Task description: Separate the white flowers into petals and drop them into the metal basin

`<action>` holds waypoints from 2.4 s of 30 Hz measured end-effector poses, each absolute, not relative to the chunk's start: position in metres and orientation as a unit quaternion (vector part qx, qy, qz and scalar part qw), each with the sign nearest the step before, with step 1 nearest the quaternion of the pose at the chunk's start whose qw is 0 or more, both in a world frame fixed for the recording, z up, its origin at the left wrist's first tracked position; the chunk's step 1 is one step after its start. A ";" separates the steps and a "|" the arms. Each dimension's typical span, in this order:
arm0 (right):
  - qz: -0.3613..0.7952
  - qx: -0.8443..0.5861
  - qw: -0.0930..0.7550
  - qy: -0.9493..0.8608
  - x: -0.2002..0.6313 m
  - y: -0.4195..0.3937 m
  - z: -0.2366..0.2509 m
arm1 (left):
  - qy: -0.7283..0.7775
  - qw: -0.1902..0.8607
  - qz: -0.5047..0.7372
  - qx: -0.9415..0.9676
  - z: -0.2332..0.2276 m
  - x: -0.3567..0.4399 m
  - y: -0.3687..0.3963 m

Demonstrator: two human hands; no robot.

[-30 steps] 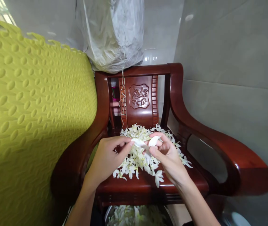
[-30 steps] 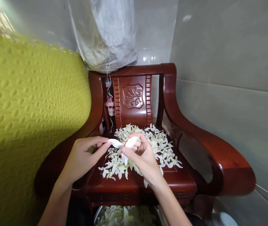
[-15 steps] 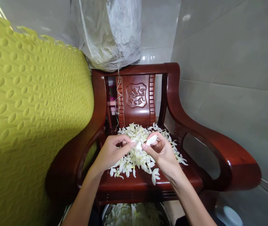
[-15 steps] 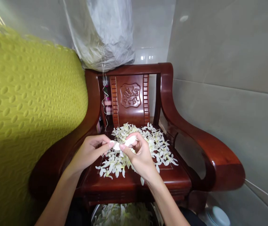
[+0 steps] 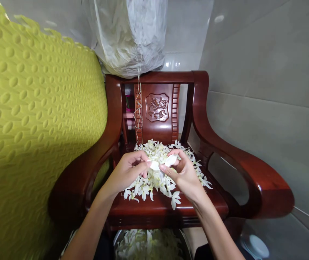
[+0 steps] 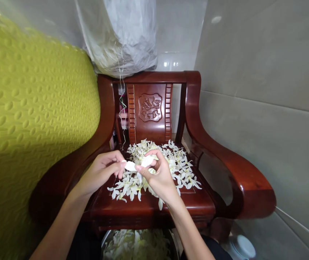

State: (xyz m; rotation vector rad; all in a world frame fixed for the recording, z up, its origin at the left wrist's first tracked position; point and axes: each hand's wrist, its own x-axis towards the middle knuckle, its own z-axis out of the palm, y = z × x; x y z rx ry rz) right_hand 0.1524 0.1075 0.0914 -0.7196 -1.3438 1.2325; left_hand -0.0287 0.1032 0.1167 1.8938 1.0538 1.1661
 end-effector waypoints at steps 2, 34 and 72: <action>0.545 -0.298 0.574 -0.535 0.151 0.112 0.090 | 0.420 0.303 0.471 0.714 0.115 -0.027 0.104; 0.543 -0.279 0.672 -0.419 0.142 0.113 0.084 | 0.335 0.537 0.434 0.641 0.097 0.002 0.099; 0.381 -0.372 0.525 -0.665 0.120 0.075 0.082 | 0.535 0.312 0.346 0.705 0.094 -0.037 0.051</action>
